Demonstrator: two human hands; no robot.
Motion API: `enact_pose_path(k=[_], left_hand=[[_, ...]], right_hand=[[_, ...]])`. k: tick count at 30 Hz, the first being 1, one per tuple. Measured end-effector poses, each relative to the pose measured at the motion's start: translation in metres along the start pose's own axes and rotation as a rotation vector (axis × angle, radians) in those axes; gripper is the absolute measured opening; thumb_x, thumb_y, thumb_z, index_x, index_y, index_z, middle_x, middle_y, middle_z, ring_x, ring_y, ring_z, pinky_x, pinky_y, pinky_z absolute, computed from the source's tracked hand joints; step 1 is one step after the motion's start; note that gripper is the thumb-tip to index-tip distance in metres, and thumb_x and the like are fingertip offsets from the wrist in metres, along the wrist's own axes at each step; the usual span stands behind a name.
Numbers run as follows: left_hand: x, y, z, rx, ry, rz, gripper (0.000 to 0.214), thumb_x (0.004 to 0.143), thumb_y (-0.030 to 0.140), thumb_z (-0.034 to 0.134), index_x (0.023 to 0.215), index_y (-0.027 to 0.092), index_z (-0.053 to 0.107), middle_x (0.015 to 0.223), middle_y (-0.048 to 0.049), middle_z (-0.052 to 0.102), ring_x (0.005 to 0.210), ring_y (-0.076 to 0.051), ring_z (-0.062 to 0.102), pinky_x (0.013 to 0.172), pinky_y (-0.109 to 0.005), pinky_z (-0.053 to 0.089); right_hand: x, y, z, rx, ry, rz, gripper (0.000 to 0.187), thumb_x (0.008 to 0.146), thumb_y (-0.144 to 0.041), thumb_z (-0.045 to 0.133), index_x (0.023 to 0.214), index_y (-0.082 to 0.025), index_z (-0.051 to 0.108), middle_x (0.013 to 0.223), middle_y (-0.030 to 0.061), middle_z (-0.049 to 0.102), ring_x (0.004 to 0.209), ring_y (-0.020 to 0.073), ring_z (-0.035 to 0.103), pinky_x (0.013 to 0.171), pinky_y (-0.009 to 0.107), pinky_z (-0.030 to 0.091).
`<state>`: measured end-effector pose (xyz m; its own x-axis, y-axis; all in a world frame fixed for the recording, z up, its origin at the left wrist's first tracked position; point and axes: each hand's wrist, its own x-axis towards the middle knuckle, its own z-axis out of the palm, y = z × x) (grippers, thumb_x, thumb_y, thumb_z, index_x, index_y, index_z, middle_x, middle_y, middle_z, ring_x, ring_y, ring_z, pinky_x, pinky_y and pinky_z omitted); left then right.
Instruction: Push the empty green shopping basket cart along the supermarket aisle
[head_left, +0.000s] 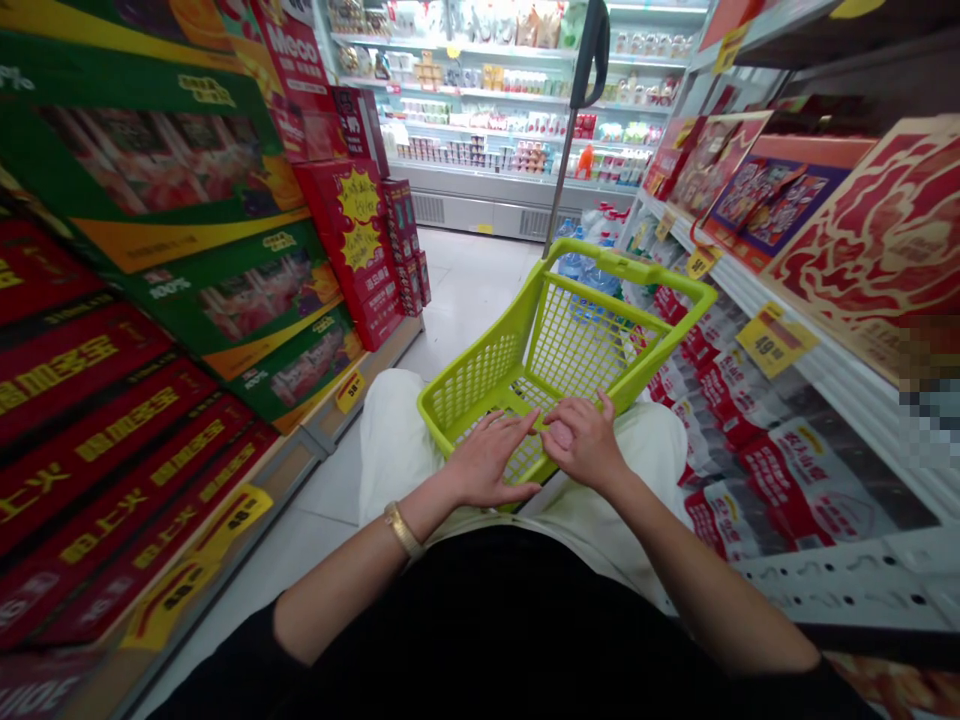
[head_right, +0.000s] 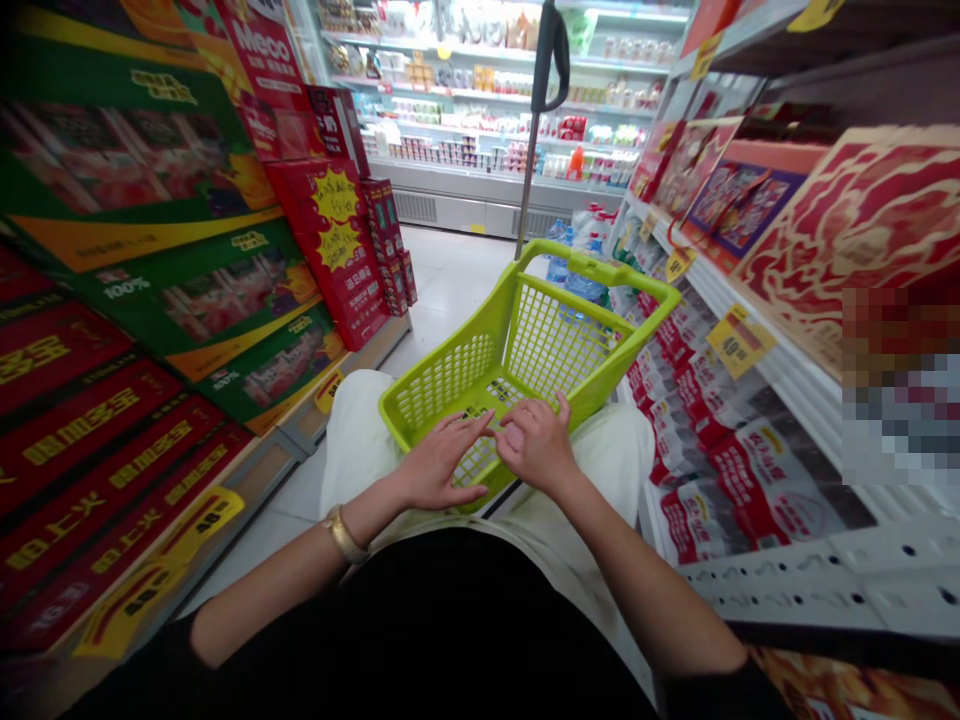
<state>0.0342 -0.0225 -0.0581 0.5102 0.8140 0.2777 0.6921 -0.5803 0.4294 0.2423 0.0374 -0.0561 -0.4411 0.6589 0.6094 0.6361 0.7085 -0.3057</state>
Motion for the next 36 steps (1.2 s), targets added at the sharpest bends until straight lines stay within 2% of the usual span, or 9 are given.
enact_pose_path(k=[3,7,11,15,18,23,30,33,36], left_hand=[[0.004,-0.002,0.002,-0.013,0.030,0.011,0.088,0.095,0.058,0.050,0.164,0.019,0.010,0.155,-0.0165,0.049,0.141,-0.029,0.048,0.124,-0.054,0.026],[0.007,-0.007,0.006,-0.026,0.067,0.000,0.080,0.101,0.059,0.036,0.165,0.019,0.010,0.149,-0.0157,0.055,0.139,-0.028,0.050,0.122,-0.054,0.028],[0.008,-0.014,0.010,-0.051,0.128,-0.002,0.071,0.105,0.056,0.025,0.165,0.019,0.013,0.145,-0.0145,0.058,0.136,-0.027,0.052,0.120,-0.052,0.033],[0.009,-0.019,0.012,-0.080,0.185,-0.016,0.064,0.107,0.048,0.022,0.164,0.020,0.015,0.143,-0.0134,0.061,0.134,-0.026,0.055,0.116,-0.049,0.038],[0.011,-0.019,0.013,-0.068,0.190,-0.051,0.060,0.106,0.038,0.026,0.164,0.022,0.018,0.142,-0.0121,0.062,0.133,-0.024,0.056,0.116,-0.049,0.039],[0.019,-0.010,0.016,0.044,0.118,-0.152,0.062,0.094,0.022,0.046,0.156,0.019,0.039,0.140,-0.0126,0.064,0.130,-0.025,0.058,0.119,-0.052,0.036],[0.026,0.008,0.010,0.108,-0.044,-0.218,0.052,0.091,0.023,0.053,0.143,0.021,0.057,0.141,-0.0116,0.063,0.130,-0.027,0.058,0.122,-0.053,0.032],[0.027,0.012,0.006,0.100,-0.068,-0.232,0.049,0.092,0.026,0.052,0.140,0.018,0.060,0.141,-0.0128,0.063,0.130,-0.028,0.059,0.123,-0.054,0.031],[0.027,0.013,0.005,0.106,-0.073,-0.239,0.047,0.092,0.027,0.053,0.137,0.019,0.062,0.142,-0.0121,0.063,0.129,-0.027,0.060,0.123,-0.055,0.031]], right_hand=[[-0.009,-0.018,0.003,0.048,-0.028,-0.029,0.006,0.084,-0.029,0.066,0.088,-0.026,0.068,0.095,0.0009,0.071,0.099,0.0213,0.064,0.123,0.051,0.011],[-0.015,-0.035,0.007,0.094,-0.031,-0.072,0.008,0.080,-0.027,0.066,0.088,-0.026,0.067,0.093,0.0009,0.070,0.102,0.0225,0.064,0.124,0.051,0.008],[-0.021,-0.044,0.011,0.071,-0.017,-0.048,0.004,0.081,-0.027,0.064,0.083,-0.024,0.063,0.091,0.0017,0.070,0.099,0.0221,0.064,0.123,0.051,0.012],[-0.027,-0.051,0.016,0.067,0.014,-0.062,0.007,0.081,-0.030,0.065,0.085,-0.024,0.063,0.095,0.0028,0.071,0.100,0.0224,0.064,0.121,0.050,0.014],[-0.027,-0.047,0.016,0.072,0.018,-0.056,0.006,0.082,-0.030,0.066,0.086,-0.025,0.065,0.094,0.0015,0.071,0.101,0.0220,0.064,0.121,0.049,0.012],[-0.011,-0.005,0.002,0.004,0.040,0.069,0.005,0.084,-0.029,0.065,0.085,-0.026,0.069,0.094,0.0006,0.072,0.100,0.0221,0.064,0.120,0.050,0.013],[0.019,0.079,-0.014,-0.198,0.187,0.293,0.010,0.082,-0.031,0.062,0.081,-0.024,0.070,0.098,0.0065,0.072,0.100,0.0284,0.063,0.116,0.059,0.017],[0.030,0.100,-0.016,-0.249,0.268,0.321,0.009,0.080,-0.030,0.063,0.080,-0.024,0.070,0.096,0.0080,0.071,0.102,0.0303,0.061,0.114,0.057,0.023],[0.038,0.109,-0.016,-0.267,0.321,0.329,0.008,0.078,-0.028,0.063,0.078,-0.024,0.069,0.094,0.0080,0.071,0.102,0.0304,0.061,0.113,0.054,0.029]])
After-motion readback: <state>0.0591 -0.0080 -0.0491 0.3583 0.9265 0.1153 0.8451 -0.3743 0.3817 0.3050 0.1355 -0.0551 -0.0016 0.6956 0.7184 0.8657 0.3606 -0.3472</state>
